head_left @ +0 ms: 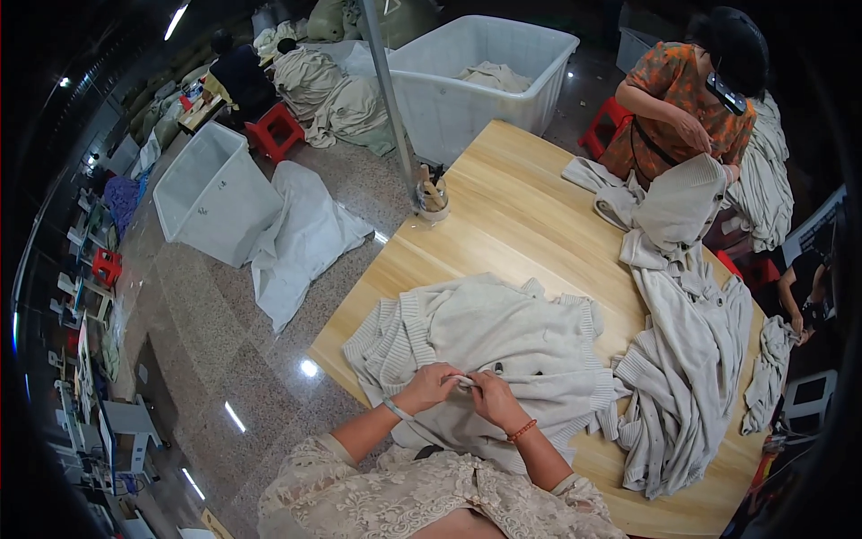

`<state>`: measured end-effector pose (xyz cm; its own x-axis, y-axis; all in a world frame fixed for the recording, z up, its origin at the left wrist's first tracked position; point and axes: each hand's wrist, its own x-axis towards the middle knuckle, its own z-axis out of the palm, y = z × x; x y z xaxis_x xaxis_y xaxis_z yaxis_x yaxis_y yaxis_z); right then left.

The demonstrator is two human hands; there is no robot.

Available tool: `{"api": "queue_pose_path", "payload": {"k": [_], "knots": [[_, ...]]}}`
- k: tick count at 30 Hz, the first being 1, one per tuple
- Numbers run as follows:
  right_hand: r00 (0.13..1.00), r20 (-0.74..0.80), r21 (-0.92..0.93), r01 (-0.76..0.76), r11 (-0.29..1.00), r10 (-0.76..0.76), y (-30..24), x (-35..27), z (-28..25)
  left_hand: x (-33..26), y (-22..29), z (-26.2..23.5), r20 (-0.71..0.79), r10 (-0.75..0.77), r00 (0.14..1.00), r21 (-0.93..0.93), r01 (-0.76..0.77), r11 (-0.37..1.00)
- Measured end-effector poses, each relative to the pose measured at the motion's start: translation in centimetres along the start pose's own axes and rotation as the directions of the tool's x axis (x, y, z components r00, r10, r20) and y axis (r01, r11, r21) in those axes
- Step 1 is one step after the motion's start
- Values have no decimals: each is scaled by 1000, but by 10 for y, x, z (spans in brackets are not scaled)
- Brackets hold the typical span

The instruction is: Inspecting buttons and seams of knit garments on a work table in a textile factory setting.

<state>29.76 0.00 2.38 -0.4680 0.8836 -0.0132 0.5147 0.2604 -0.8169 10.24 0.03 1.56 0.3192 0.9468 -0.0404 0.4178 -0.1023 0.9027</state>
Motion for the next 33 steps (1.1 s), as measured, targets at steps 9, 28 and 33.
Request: {"api": "queue_pose_path", "payload": {"k": [9, 28, 33], "knots": [[997, -76, -118, -2, 993, -7, -8, -4, 9, 3, 0, 5, -38, -121, 992, -39, 119, 992], [991, -134, -33, -14, 999, 9, -10, -5, 6, 11, -10, -5, 101, -102, 990, -36, 106, 994], [999, -47, 116, 7, 993, -2, -6, -4, -3, 9, -12, -5, 149, -80, 986, -38, 87, 995]]}}
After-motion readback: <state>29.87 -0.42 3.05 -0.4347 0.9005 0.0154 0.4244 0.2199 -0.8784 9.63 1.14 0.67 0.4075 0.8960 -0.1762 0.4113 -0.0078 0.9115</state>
